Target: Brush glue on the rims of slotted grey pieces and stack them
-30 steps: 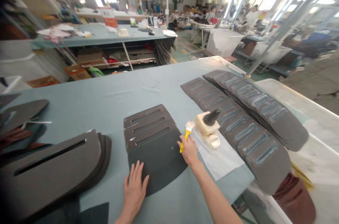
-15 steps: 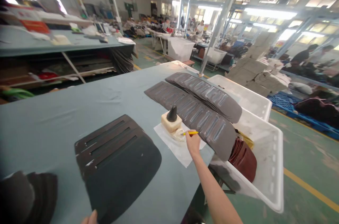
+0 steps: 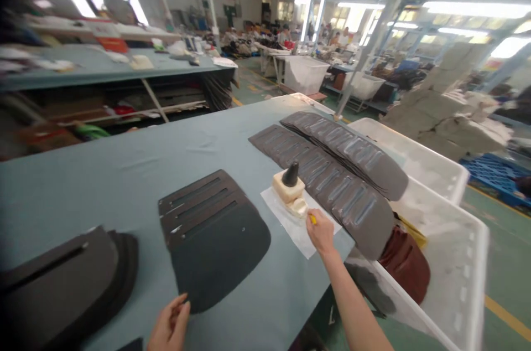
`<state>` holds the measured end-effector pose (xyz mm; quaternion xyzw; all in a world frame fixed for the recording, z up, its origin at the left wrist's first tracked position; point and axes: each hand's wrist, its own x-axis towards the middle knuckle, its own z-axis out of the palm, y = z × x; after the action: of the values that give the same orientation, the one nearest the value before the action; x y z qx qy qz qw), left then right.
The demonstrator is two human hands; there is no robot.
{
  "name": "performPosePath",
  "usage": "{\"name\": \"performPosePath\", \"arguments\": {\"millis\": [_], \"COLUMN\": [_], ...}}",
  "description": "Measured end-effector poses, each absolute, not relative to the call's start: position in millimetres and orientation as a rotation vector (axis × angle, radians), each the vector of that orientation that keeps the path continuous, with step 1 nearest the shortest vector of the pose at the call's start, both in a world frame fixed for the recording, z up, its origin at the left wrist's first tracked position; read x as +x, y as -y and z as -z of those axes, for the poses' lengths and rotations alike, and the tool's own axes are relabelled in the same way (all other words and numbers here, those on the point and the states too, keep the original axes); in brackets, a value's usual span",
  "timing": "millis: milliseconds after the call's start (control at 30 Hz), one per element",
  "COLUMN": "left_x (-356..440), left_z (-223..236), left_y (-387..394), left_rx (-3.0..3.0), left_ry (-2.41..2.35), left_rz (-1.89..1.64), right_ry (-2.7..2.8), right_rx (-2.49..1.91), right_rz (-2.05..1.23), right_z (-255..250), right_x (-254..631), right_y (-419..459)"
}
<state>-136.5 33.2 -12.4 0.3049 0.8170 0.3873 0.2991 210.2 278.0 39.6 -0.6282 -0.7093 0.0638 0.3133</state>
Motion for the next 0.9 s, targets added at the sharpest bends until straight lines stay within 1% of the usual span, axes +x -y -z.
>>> {"name": "performPosePath", "arguments": {"millis": [67,167,200,300,433,533,633,767,833,900], "left_x": [-141.2,-160.0,-171.1,-216.4,-286.9,-330.2,-357.6,-375.0,-378.6,-380.2], "left_z": [-0.3,-22.7,-29.6,-46.2,-52.9,-49.1,-41.7,-26.5,-20.4,-18.6], "left_y": [-25.7,-15.7,-12.1,4.9,37.4,60.1,76.8,86.5,87.6,88.1], "left_rx": [0.862,1.007,1.039,1.055,1.016,1.025,1.087,1.113,1.098,1.088], "left_ry": [-2.169,-2.256,-2.347,-2.682,-3.054,-3.144,-3.086,-3.055,-3.052,-3.033], "left_rz": [-1.093,-1.157,-1.16,-1.1,-0.931,-0.748,-0.665,-0.745,-0.778,-0.803], "right_ry": [2.029,1.996,1.989,2.024,2.057,2.021,2.035,2.178,2.305,2.345], "right_rx": [-1.622,-1.655,-1.635,-1.478,-1.207,-0.937,-0.634,-0.332,-0.222,-0.243], "right_rz": [-0.057,0.082,0.061,-0.163,-0.738,-1.164,-1.458,-1.544,-1.517,-1.431], "right_z": [-39.3,-32.1,-30.6,-42.3,-92.4,-124.7,-131.6,-110.6,-98.7,-90.4], "right_x": [204.5,186.1,172.6,99.6,-60.7,-191.7,-300.4,-396.3,-430.1,-460.3], "right_y": [-271.4,-273.3,-275.3,-266.2,-201.0,-131.8,-67.0,-9.7,1.4,2.0]}}
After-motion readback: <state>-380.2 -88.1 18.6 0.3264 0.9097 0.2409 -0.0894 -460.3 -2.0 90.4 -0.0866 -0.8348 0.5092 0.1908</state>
